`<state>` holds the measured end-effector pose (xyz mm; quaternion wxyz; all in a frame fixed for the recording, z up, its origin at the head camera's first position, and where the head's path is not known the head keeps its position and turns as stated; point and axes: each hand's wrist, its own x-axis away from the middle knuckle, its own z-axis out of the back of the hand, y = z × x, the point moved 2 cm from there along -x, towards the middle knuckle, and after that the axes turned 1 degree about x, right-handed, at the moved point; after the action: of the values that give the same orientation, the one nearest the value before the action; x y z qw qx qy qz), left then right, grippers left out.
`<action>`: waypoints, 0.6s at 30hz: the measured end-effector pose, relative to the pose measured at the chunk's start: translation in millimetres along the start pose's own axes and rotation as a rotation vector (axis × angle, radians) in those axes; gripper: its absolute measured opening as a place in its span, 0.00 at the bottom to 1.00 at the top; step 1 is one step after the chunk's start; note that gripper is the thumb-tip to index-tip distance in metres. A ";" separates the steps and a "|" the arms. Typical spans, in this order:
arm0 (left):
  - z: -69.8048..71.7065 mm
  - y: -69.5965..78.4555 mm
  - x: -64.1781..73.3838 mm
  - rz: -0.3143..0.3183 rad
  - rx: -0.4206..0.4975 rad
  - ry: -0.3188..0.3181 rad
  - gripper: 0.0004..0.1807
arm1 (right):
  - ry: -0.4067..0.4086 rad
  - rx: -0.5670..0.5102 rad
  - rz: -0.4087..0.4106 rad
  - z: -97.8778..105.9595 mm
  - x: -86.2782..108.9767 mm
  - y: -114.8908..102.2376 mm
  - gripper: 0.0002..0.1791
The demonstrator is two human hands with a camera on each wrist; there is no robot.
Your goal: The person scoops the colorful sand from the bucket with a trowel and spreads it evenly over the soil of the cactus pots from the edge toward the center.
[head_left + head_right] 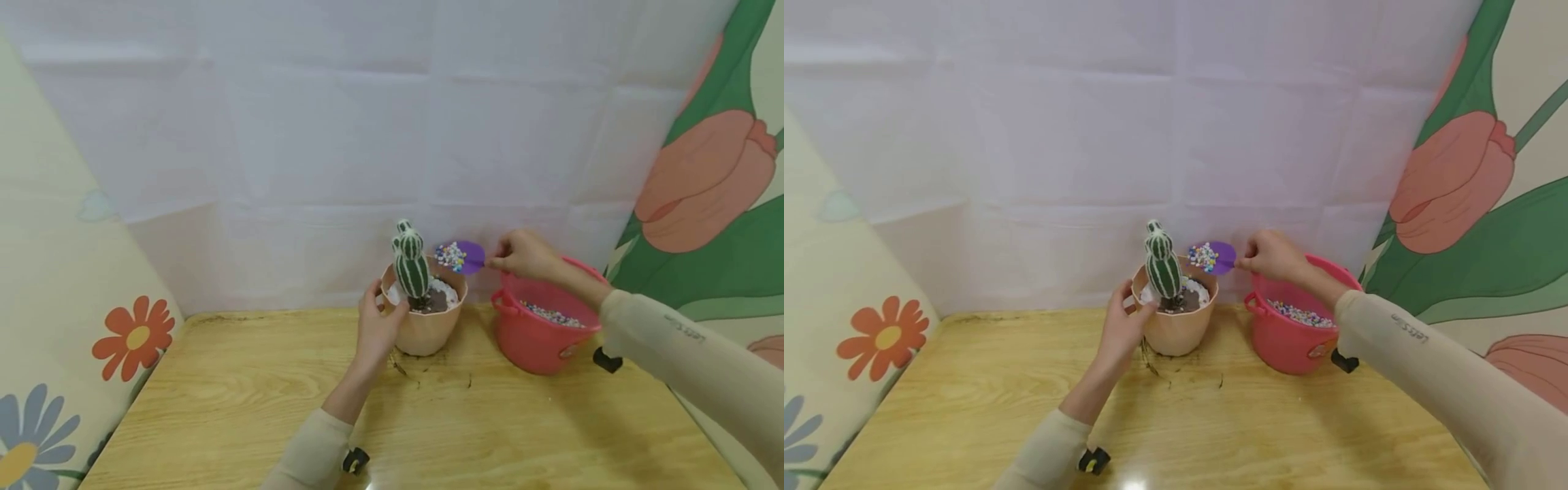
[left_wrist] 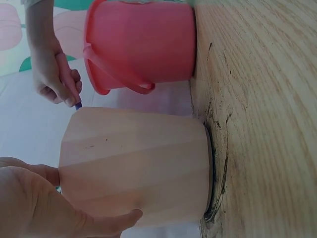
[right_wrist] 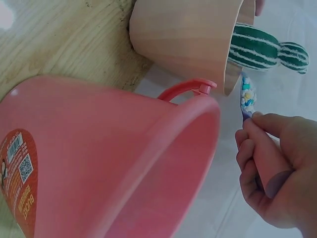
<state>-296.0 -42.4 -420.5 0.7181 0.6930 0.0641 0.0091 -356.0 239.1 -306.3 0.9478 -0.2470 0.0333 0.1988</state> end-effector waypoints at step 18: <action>3.3 -2.2 -1.6 0.000 0.058 0.008 0.40 | 0.055 0.195 0.053 -4.7 0.8 -15.7 0.12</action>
<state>-297.3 -45.9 -422.5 0.6975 0.7134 0.0671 0.0100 -348.9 224.5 -303.3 0.9606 -0.1579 0.0852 0.2125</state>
